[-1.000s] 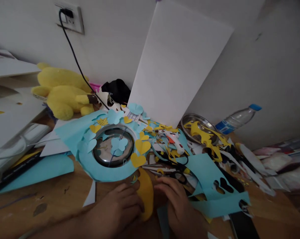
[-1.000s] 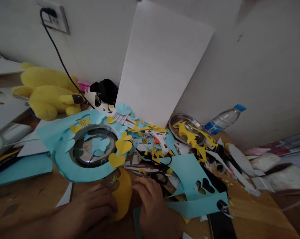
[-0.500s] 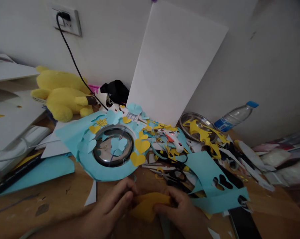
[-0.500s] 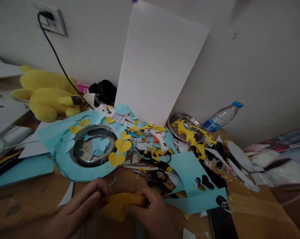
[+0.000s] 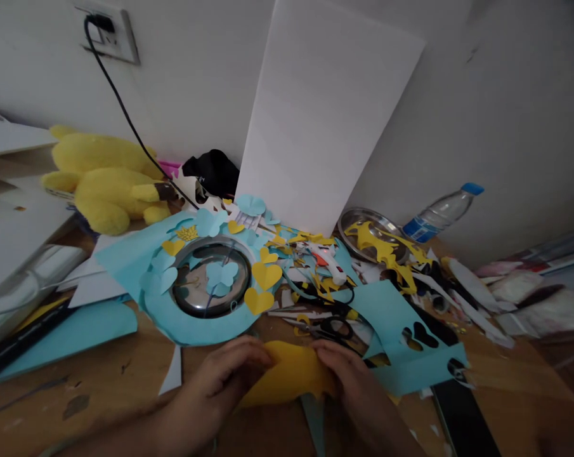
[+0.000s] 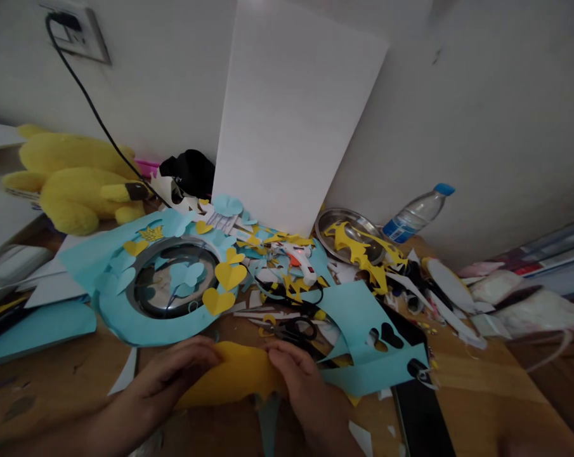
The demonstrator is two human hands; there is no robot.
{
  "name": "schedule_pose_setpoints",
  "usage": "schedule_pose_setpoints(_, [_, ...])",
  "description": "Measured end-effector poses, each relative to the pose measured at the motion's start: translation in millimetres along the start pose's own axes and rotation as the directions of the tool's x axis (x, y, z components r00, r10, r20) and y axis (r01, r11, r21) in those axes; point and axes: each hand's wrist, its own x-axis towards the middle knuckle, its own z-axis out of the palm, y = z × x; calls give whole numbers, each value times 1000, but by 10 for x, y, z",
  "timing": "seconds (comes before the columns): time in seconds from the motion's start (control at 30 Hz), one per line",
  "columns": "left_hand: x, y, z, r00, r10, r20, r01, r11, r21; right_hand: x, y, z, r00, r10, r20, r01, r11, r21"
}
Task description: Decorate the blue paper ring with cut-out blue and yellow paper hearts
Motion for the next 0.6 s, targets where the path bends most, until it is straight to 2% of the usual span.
schedule_pose_setpoints(0.1, [-39,-40,48,1000,2,17,1,988,-154,35,-87,3,968,207,144,-236,944,229])
schedule_pose_setpoints(0.17, [-61,-55,85,996,-86,29,90,974,-209,56,-143,16,941,263,213,-320,896,308])
schedule_pose_setpoints(0.23, [-65,-46,101,988,-155,5,152,960,-235,70,-160,31,945,230,233,-301,891,340])
schedule_pose_setpoints(0.33, [-36,4,77,981,-195,-22,180,940,-289,67,-129,50,964,159,213,-221,924,312])
schedule_pose_setpoints(0.5, [30,49,18,962,-272,3,271,957,-101,24,-92,70,927,210,311,-320,873,367])
schedule_pose_setpoints(0.53, [39,43,23,954,-299,10,299,947,-118,20,-94,73,923,207,323,-327,865,381])
schedule_pose_setpoints(0.6, [54,26,50,921,-389,30,382,884,-269,22,-106,73,916,198,349,-330,866,376])
